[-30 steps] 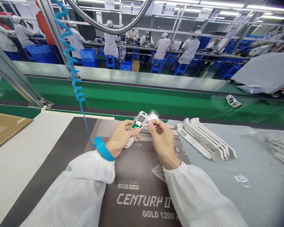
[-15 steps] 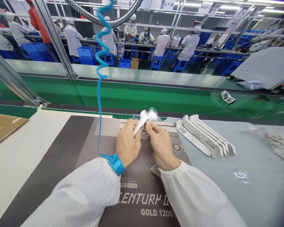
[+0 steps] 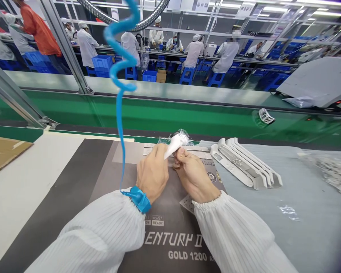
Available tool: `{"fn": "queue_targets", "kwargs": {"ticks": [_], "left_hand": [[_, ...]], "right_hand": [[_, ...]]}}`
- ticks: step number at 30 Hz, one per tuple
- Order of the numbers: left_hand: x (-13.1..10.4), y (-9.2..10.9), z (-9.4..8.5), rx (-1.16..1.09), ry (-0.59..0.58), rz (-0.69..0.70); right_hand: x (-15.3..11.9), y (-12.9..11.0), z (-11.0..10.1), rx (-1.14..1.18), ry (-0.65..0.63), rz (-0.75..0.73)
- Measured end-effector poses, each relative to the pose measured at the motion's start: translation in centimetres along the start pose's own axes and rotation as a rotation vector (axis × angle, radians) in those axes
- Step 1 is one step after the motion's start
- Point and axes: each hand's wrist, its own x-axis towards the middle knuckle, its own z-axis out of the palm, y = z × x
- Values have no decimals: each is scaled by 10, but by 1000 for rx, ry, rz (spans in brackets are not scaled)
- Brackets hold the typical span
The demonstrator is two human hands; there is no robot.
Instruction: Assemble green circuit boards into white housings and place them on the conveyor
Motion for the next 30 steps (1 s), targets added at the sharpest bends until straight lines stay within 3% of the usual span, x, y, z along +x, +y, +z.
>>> {"fn": "queue_targets", "kwargs": {"ticks": [3, 7, 9, 13, 21, 26, 30], "left_hand": [[14, -16, -7, -152, 25, -195], [28, -25, -18, -664, -171, -429], [29, -21, -22, -776, -257, -498], [26, -14, -22, -812, -348, -487], [22, -19, -20, -552, -377, -223], [21, -18, -23, -500, -376, -193], [24, -15, -23, -596, -405, -375]], "right_hand": [[-4, -1, 0, -106, -74, -108], [-2, 1, -6, -446, 44, -343], [1, 1, -11, -600, 96, -445], [3, -4, -16, -775, 92, -700], [10, -11, -27, -1277, 96, -1031], [9, -12, -26, -1375, 117, -1080], [4, -10, -20, -1358, 69, -992]]}}
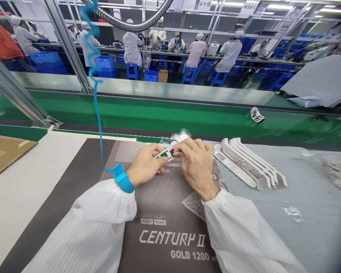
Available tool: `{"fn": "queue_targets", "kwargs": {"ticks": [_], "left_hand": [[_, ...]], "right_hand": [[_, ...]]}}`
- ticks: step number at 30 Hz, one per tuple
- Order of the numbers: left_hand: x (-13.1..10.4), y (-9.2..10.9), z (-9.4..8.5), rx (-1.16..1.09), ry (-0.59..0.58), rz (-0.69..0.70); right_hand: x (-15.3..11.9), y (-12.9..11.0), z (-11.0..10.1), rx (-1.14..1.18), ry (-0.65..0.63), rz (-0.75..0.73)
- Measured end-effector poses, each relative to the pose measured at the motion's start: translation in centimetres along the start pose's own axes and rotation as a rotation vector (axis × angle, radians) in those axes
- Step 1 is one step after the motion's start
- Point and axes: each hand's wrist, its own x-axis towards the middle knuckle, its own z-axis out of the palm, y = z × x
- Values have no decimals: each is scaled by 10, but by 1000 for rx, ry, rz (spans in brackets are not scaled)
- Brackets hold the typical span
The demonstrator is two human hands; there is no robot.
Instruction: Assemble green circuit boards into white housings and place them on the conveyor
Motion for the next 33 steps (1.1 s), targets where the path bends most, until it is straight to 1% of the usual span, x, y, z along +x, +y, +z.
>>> {"fn": "queue_targets", "kwargs": {"ticks": [2, 4, 6, 8, 11, 13, 15, 18, 21, 24, 27, 29, 30, 31, 33], "left_hand": [[1, 2, -1, -133, 22, -50], [2, 3, -2, -240, 32, -59], [3, 3, -1, -298, 28, -53], [3, 0, 4, -319, 31, -32], [0, -5, 14, -263, 69, 85], [-3, -8, 21, -165, 111, 188], [-8, -10, 27, -20, 166, 256], [-12, -13, 31, 265, 286, 331], [-13, -17, 34, 506, 399, 438], [-14, -19, 38, 633, 446, 520], [-16, -20, 41, 705, 451, 578], [-17, -19, 41, 737, 435, 575], [-17, -18, 40, 754, 428, 552], [-16, -17, 39, 774, 425, 516], [-14, -14, 35, 835, 438, 402]], "right_hand": [[-1, -5, 1, 163, -31, 92], [-3, -10, 3, 387, -23, 249], [-4, -13, 6, 590, 6, 425], [-4, -14, 10, 738, 30, 563], [-5, -15, 14, 880, 75, 690], [-5, -16, 15, 964, 112, 761], [-4, -18, 15, 1063, 135, 825], [-4, -22, 15, 1190, 131, 909], [-3, -25, 15, 1261, 89, 986], [-2, -25, 16, 1358, 30, 1049], [-2, -21, 20, 1455, 13, 1066], [-3, -20, 22, 1479, 20, 1054], [-4, -20, 22, 1483, 24, 1042], [-4, -21, 21, 1483, 25, 1024], [-6, -23, 19, 1462, 16, 973]]}}
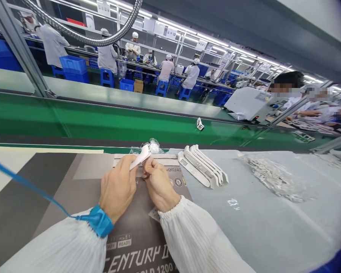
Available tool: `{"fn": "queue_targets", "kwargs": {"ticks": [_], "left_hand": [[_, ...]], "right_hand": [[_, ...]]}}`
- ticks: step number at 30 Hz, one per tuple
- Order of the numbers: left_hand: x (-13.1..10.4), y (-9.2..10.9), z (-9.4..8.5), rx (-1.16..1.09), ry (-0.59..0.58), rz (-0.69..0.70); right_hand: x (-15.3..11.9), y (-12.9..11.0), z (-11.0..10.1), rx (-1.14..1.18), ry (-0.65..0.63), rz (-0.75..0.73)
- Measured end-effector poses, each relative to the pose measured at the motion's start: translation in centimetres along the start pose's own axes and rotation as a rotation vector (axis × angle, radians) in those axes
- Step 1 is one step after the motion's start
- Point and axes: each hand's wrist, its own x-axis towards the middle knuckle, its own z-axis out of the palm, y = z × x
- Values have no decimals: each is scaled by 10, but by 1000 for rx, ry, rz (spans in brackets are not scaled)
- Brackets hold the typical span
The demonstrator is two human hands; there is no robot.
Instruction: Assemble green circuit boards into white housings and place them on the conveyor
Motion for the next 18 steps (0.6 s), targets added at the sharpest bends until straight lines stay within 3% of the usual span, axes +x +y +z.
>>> {"fn": "queue_targets", "kwargs": {"ticks": [4, 7, 9, 12, 15, 18], "left_hand": [[16, -17, -7, 94, -12, -266], [27, -35, -14, -116, 15, -410], [32, -43, -18, -245, 40, -442], [34, -48, -20, -337, 87, -464], [33, -49, -19, -419, 116, -469], [34, -48, -17, -589, 109, -495]], "right_hand": [[2, -11, -4, -268, -35, -141], [27, -21, -15, -828, 122, -336], [50, -26, -25, -1166, 220, -409], [74, -34, -41, -1345, 212, -411], [73, -49, -60, -1492, 198, -453], [59, -70, -86, -1828, 172, -530]]}}
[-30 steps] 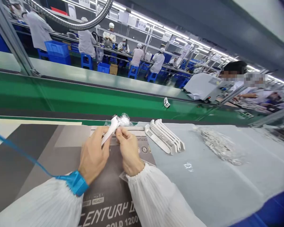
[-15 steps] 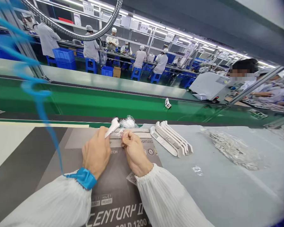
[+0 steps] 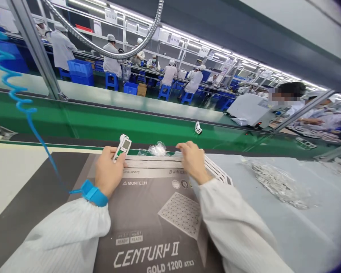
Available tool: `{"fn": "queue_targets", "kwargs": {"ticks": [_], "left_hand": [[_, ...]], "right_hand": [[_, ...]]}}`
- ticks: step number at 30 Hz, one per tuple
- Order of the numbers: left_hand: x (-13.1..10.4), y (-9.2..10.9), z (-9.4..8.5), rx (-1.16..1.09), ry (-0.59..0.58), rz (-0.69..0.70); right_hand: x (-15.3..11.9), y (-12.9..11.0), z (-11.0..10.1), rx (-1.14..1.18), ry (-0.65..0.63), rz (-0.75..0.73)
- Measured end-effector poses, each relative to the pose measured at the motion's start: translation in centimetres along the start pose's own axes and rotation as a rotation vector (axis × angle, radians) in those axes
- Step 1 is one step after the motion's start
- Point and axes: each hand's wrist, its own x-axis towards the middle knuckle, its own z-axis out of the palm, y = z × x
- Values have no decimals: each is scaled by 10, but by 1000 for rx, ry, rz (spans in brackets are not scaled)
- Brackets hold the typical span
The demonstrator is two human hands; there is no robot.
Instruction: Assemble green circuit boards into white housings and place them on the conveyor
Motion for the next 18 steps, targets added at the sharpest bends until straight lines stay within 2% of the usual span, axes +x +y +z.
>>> {"fn": "queue_targets", "kwargs": {"ticks": [2, 4, 8, 10, 13, 15, 18], "left_hand": [[0, 2, 2, -181, -73, -71], [0, 5, 4, -367, -174, -116], [-3, 9, 6, -589, -341, -96], [-5, 11, 6, -632, -401, -81], [-7, 13, 5, -669, -460, -85], [-5, 13, 5, -675, -465, -126], [0, 11, 5, -687, -420, -208]], "right_hand": [[-6, 21, -9, -179, -100, -104], [-8, 37, -15, -262, -184, -191], [-4, 45, -35, -197, -152, -213], [0, 38, -51, -55, -135, -154], [3, 14, -66, 262, -218, -10], [1, -9, -60, 551, -313, 92], [-7, -45, -31, 1006, -462, 225]]}}
